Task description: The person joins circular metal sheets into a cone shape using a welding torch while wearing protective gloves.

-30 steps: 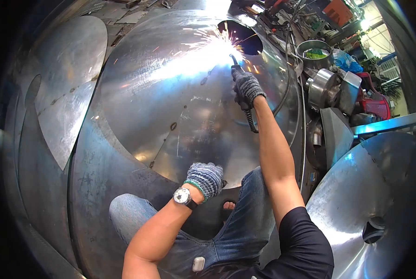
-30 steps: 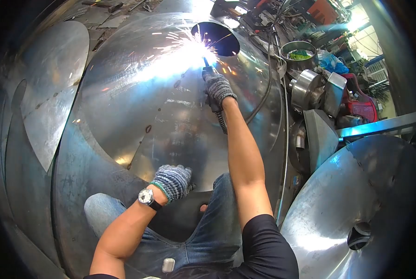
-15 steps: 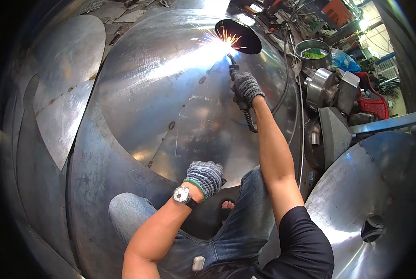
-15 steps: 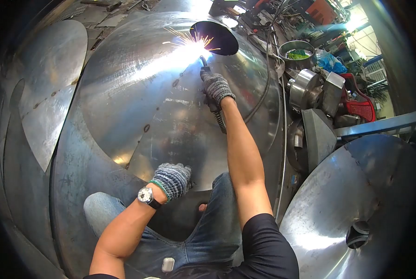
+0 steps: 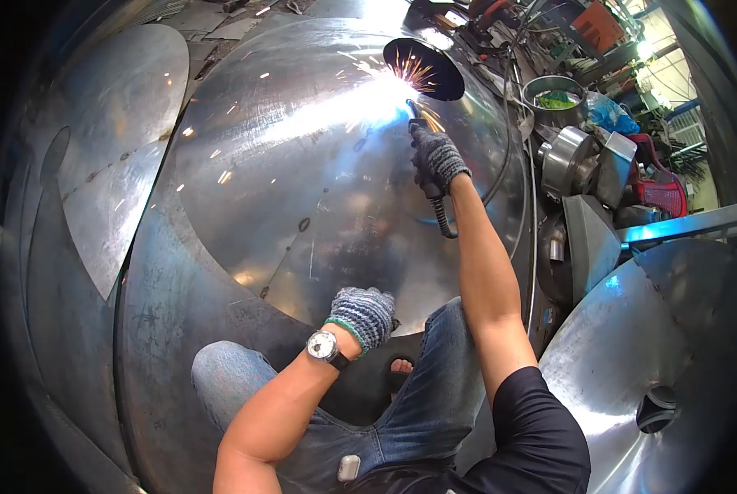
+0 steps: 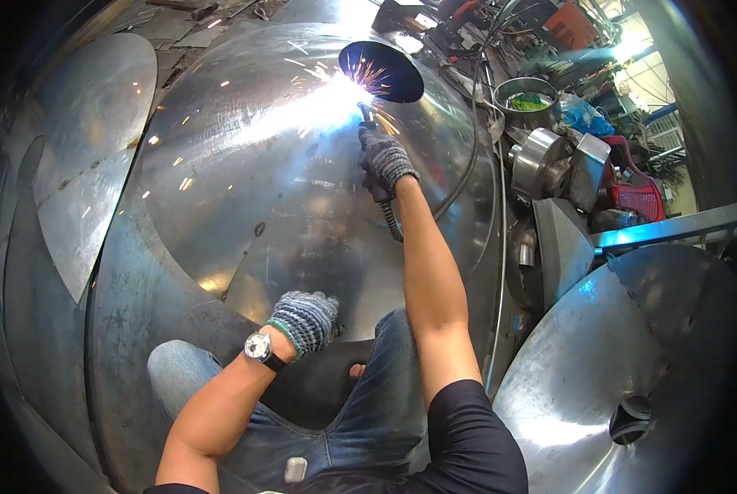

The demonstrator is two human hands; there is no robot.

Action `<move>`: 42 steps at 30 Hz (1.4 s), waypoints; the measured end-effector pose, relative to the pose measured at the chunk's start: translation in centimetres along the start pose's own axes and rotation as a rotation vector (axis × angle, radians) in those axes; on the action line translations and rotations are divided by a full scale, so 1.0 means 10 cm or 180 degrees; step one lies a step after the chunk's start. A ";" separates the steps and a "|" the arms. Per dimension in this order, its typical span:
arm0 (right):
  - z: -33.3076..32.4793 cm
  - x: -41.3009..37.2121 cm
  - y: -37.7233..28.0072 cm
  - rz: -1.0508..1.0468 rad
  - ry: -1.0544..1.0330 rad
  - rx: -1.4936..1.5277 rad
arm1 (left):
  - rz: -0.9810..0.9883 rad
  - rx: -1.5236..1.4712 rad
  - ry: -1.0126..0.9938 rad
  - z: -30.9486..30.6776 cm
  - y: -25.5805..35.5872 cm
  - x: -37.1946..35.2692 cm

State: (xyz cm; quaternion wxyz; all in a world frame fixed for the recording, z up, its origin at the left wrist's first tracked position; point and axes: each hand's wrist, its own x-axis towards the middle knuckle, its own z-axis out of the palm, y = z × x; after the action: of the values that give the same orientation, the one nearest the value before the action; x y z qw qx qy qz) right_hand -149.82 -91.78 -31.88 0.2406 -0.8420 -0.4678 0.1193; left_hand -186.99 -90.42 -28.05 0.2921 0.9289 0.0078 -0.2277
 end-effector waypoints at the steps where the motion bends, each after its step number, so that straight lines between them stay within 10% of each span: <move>1: -0.02 -0.03 -0.04 -0.0138 0.0006 -0.0273 | -0.0001 -0.0003 0.0004 -0.01 0.00 0.00; 9: -0.13 -0.08 -0.32 0.1276 -0.0341 0.0515 | -0.0007 -0.0009 0.0021 -0.03 0.02 0.00; 11: -0.14 -0.12 -0.42 0.0491 -0.0169 0.0090 | -0.0011 -0.0010 0.0010 -0.03 0.02 0.01; 18: 0.03 0.04 0.12 0.0919 -0.0098 0.0814 | -0.0044 -0.0011 0.0033 -0.03 0.02 0.00; 21: 0.01 0.06 0.13 -0.0173 0.0027 -0.0581 | -0.0045 -0.0017 0.0043 -0.03 0.02 0.00; 26: -0.35 -0.14 -0.73 0.1672 -0.0482 0.0715 | -0.0009 -0.0021 0.0082 -0.01 0.01 0.01; 30: -0.10 -0.03 -0.27 0.0149 -0.0284 -0.1154 | -0.0033 0.0004 0.0037 0.00 0.02 0.03; 33: -0.24 -0.12 -0.63 0.1524 -0.0411 0.0635 | -0.0028 -0.0018 0.0018 -0.01 0.02 0.03; 37: -0.14 -0.07 -0.37 0.0816 -0.0349 0.0181 | -0.0042 -0.0010 0.0013 -0.03 0.02 0.03; 39: -0.33 -0.14 -0.81 0.2107 -0.0440 0.1143 | -0.0044 -0.0003 -0.0003 -0.03 0.02 0.03; 42: -0.12 -0.12 -0.49 0.1298 0.0181 0.1418 | -0.0043 -0.0020 -0.0007 -0.03 0.02 0.03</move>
State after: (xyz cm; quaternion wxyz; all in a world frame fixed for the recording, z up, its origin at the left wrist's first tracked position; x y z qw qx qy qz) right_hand -153.56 -91.00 -28.33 0.4035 -0.8481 -0.2444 0.2412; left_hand -186.54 -90.44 -27.84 0.2935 0.9276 0.0144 -0.2306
